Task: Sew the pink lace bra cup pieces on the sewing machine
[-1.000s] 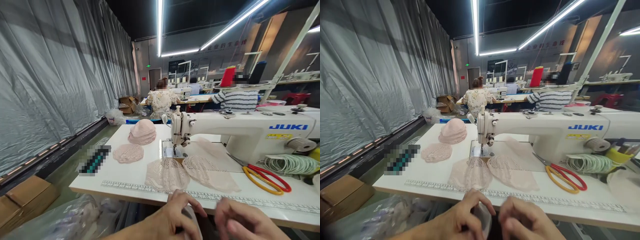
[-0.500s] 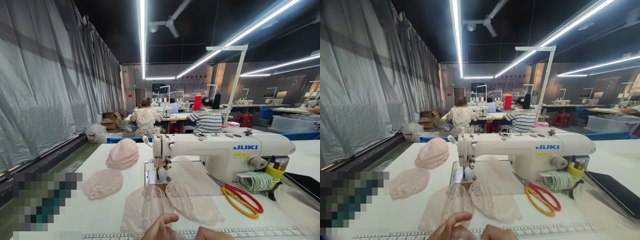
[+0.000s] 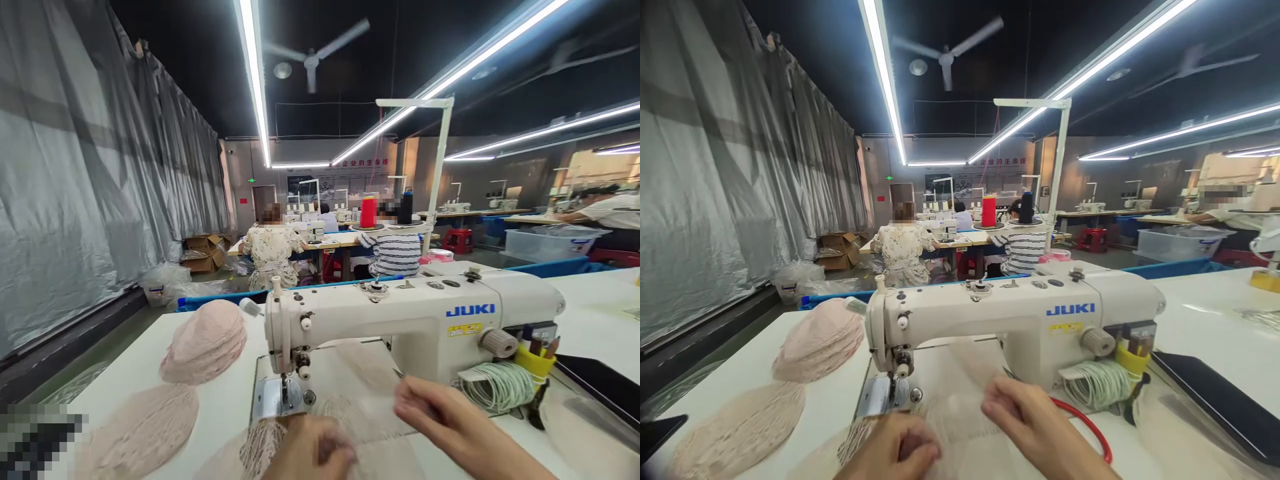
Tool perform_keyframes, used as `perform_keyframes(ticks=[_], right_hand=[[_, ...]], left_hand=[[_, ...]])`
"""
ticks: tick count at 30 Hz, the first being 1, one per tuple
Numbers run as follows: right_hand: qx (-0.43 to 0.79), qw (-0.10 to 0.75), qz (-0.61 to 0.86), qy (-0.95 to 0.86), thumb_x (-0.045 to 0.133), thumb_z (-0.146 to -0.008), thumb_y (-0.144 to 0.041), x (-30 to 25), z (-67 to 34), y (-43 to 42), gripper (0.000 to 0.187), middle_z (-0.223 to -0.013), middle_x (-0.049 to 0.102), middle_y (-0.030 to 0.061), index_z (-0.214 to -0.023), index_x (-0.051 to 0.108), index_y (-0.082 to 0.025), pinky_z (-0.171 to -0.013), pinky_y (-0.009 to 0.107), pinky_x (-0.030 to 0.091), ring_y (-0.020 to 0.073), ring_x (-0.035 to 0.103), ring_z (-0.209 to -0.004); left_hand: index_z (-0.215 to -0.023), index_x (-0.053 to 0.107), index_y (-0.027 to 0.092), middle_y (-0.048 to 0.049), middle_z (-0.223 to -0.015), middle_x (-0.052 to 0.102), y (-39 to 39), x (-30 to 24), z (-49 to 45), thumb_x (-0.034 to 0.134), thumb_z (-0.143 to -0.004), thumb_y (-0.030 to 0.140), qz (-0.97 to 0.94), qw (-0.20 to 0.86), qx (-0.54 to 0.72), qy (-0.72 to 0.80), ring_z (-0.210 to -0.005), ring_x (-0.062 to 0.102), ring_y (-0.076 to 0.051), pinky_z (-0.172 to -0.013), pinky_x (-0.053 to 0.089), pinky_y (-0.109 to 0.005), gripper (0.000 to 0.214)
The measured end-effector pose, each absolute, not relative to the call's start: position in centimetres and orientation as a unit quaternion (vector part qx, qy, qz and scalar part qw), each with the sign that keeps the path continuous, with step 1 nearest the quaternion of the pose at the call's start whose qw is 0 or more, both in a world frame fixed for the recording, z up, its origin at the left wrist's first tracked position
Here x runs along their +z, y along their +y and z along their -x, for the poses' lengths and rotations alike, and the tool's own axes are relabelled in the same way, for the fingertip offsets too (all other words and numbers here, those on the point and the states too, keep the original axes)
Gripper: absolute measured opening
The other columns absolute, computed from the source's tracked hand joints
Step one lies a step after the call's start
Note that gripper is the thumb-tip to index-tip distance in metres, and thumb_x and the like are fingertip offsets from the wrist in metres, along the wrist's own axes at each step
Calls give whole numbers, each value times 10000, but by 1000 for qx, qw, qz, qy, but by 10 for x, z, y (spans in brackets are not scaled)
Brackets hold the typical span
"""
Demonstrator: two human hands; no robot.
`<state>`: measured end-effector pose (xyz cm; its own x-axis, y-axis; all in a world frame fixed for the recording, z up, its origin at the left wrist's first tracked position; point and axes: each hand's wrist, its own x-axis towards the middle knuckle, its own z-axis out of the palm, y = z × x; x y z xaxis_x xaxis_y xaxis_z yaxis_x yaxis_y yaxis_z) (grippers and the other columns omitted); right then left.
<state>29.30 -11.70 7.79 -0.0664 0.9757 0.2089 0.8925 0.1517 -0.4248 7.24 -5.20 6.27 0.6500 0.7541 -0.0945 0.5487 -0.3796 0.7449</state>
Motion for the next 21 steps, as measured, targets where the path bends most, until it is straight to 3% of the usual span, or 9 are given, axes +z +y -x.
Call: perform_keyframes(ticks=[2,5,9,12,15,18,21], right_hand=[[64,202,670,-711,459,-867,-249,70,-300,-91,187,-618,514,-41,-684,480,-212,-556,227,387,129,512,-609],[21,174,704,-688,565,-850,-203,52,-307,-61,53,-781,617,-15,-803,588,-194,-663,308,454,163,583,-728],[-8,161,737,-656,562,-911,-291,36,-317,-31,256,-1156,568,58,-1143,551,-182,-808,390,496,181,589,-943],[7,155,753,-640,568,-910,-323,28,-323,-12,249,-1125,587,55,-1110,572,-173,-814,396,502,182,596,-947],[25,193,769,-609,545,-924,-336,22,-330,-1,219,-1077,607,47,-1064,589,-174,-807,383,503,171,603,-923],[57,268,766,-582,544,-924,-347,19,-337,4,226,-1075,606,46,-1070,586,-179,-799,374,505,169,605,-916],[115,349,735,-569,549,-918,-363,19,-339,7,255,-1085,601,37,-1079,587,-170,-791,373,509,188,605,-922]], left_hand=[[-823,657,153,-16,-741,583,-34,59,-79,480,-773,202,-849,296,96,427,-732,526,-166,-676,394,-244,191],[-848,628,180,-19,-801,592,-17,44,-79,531,-709,174,-868,263,37,420,-820,535,-194,-752,405,-274,169],[-910,592,199,-16,-841,582,-5,18,-79,586,-733,264,-877,246,15,412,-793,541,-191,-738,421,-274,189],[-935,590,212,-21,-822,581,3,5,-84,570,-781,324,-894,215,14,393,-739,549,-192,-683,429,-263,191],[-1079,572,211,-68,-934,591,6,8,-93,573,-791,385,-903,186,31,385,-813,569,-237,-699,446,-292,337],[-1144,553,209,-103,-1114,549,3,26,-105,624,-745,355,-918,176,95,344,-1023,523,-287,-836,436,-327,430],[-1142,561,188,-101,-1141,552,3,41,-128,594,-753,281,-866,307,186,349,-1074,505,-265,-921,403,-330,402]])
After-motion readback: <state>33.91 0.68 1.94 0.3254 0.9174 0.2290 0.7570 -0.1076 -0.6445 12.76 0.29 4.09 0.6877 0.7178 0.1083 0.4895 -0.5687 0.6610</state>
